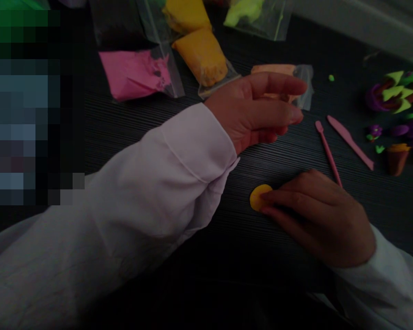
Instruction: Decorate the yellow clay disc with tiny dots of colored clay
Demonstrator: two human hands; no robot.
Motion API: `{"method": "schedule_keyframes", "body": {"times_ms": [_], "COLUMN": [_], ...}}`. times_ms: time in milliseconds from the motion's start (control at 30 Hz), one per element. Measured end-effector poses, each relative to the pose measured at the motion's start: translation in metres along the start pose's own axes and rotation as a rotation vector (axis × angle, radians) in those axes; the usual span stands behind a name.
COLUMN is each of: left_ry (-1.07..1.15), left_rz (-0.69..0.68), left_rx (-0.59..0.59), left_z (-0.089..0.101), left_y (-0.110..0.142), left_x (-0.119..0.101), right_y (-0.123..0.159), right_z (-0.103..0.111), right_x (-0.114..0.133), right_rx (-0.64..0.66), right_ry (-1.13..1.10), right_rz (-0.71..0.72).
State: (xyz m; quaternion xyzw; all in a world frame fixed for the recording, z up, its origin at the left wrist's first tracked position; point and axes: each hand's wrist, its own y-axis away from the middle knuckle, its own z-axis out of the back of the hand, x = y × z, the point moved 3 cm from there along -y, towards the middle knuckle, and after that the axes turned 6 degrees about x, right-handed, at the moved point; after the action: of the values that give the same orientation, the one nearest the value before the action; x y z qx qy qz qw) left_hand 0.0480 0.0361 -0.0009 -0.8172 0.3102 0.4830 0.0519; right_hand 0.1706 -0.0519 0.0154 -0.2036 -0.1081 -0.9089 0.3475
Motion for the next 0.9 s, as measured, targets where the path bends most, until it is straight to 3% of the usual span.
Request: {"method": "schedule_keyframes", "body": {"times_ms": [333,633,900], "left_ry": [-0.005,-0.009,-0.006], "left_rz": [-0.006,-0.014,-0.004], "left_rx": [0.028,0.083,0.062], "left_z": [-0.0005,0.0021,0.0021], "left_y": [-0.0003,0.0003,0.0003], "left_x": [-0.0003,0.0011,0.0004], "right_y": [0.0027,0.0064,0.0078], "right_z": [0.0018,0.0035,0.0066], "right_x": [0.0027,0.0016,0.001], "right_rx": [-0.008,-0.019,-0.044], "right_ry": [0.019,-0.047,-0.081], "right_rz": [0.051,0.026,-0.007]}}
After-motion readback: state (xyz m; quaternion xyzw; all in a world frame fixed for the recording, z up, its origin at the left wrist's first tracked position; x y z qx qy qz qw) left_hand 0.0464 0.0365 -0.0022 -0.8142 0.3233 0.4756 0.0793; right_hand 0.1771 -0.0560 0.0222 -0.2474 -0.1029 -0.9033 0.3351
